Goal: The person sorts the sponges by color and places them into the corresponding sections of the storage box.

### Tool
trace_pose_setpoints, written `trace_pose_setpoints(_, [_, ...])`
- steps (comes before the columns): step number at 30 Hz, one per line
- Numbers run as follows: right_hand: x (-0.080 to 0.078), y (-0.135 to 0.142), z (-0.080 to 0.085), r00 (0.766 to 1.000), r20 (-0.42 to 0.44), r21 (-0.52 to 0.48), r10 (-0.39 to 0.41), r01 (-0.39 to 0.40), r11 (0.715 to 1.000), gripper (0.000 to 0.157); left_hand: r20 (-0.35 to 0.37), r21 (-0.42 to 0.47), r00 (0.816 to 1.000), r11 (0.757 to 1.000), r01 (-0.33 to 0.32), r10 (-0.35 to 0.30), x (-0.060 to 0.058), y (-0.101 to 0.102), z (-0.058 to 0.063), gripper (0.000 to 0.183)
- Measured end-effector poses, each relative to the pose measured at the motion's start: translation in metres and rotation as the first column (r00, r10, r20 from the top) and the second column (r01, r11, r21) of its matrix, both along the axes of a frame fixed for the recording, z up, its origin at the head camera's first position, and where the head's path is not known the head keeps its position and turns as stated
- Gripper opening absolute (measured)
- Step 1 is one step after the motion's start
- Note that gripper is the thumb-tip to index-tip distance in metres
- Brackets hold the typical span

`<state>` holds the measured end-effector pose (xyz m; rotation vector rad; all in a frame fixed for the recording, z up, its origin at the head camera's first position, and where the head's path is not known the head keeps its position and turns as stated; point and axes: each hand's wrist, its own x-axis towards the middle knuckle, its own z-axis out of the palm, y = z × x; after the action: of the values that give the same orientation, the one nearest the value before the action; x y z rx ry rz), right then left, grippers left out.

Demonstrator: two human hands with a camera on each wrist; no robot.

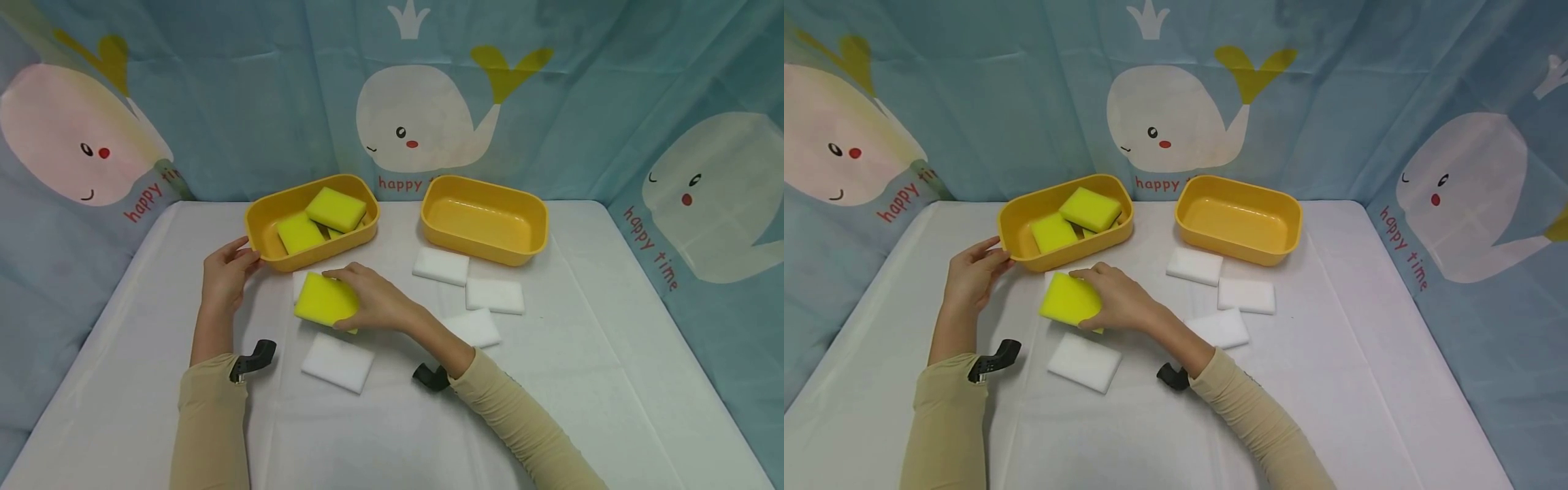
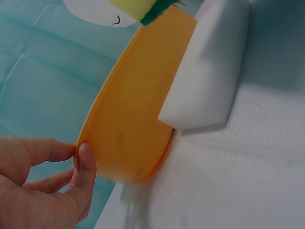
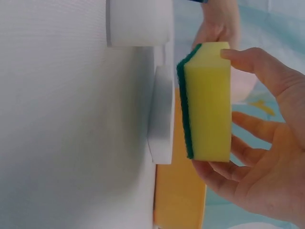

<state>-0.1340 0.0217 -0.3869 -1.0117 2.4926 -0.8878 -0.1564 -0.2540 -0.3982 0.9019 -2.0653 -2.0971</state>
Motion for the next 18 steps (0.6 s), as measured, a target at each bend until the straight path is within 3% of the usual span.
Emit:
trace_pose_setpoints(11, [-0.004, -0.002, 0.002, 1.000, 0.022, -0.040, -0.018, 0.019, 0.999, 0.085, 0.006, 0.001, 1.000, 1.000, 0.008, -0.008, 0.001, 0.001, 0.000, 0.060])
trace_pose_setpoints(18, [-0.010, -0.006, 0.010, 1.000, -0.015, -0.066, -0.002, 0.001, 0.998, 0.083, 0.012, -0.024, 1.000, 1.000, 0.015, -0.014, 0.001, -0.001, 0.000, 0.060])
